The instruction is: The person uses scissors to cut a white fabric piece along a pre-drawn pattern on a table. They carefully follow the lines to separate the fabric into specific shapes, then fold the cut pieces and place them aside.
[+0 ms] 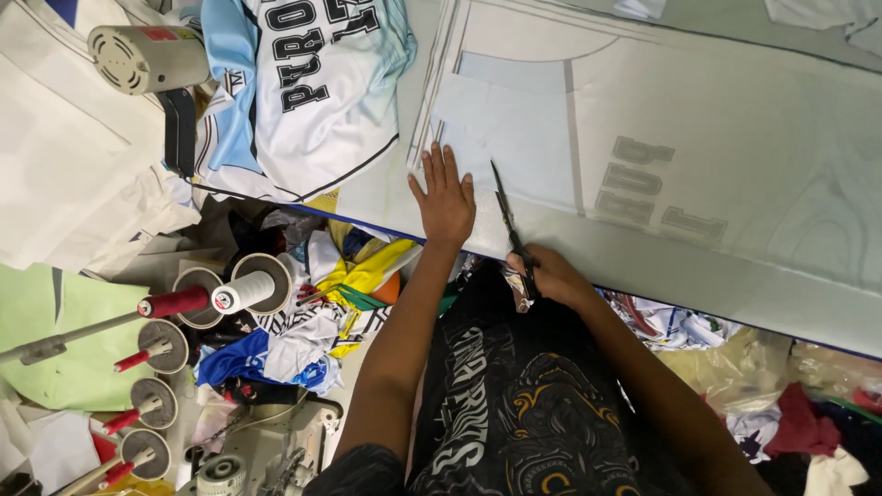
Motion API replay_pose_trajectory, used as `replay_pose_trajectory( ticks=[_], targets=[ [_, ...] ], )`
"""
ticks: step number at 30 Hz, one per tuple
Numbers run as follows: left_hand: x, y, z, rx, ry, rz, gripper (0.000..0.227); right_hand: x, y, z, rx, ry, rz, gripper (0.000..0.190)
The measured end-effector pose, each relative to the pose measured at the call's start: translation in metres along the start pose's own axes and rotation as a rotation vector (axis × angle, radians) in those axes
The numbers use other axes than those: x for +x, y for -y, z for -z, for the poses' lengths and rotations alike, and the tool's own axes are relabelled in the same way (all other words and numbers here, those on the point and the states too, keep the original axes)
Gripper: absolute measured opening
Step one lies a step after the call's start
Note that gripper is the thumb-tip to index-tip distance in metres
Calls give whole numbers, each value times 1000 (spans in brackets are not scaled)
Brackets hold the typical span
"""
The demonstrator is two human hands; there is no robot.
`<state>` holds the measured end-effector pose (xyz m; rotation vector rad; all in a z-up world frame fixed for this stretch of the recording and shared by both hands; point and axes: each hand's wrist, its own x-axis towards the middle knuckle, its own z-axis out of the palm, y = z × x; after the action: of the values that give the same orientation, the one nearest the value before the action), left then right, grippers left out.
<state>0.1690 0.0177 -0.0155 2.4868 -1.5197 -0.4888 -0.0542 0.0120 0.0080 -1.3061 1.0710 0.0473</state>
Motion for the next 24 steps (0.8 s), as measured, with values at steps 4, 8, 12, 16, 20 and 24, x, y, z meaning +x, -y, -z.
replay_pose_trajectory(
  ticks=[4,8,12,16,20,24],
  targets=[
    [0,1,-1,-9,-4,5,59,-18,16,-4,38,5,-38,62],
    [0,-1,1,0,-12,-5,59,-21,30,-2,63,16,-46,64],
    [1,1,1,-2,12,-4,60,-27,47,-5,-4,13,-61,59],
    [0,1,-1,-21,14,1,60,-17,33,4,-142,16,-63,69],
    [-1,1,1,-14,-6,1,60,-20,38,5,-147,-19,-92,55],
    [-2,-2,-2,-57,-106,5,60,-9,32,15,-71,12,-64,58]
  ],
)
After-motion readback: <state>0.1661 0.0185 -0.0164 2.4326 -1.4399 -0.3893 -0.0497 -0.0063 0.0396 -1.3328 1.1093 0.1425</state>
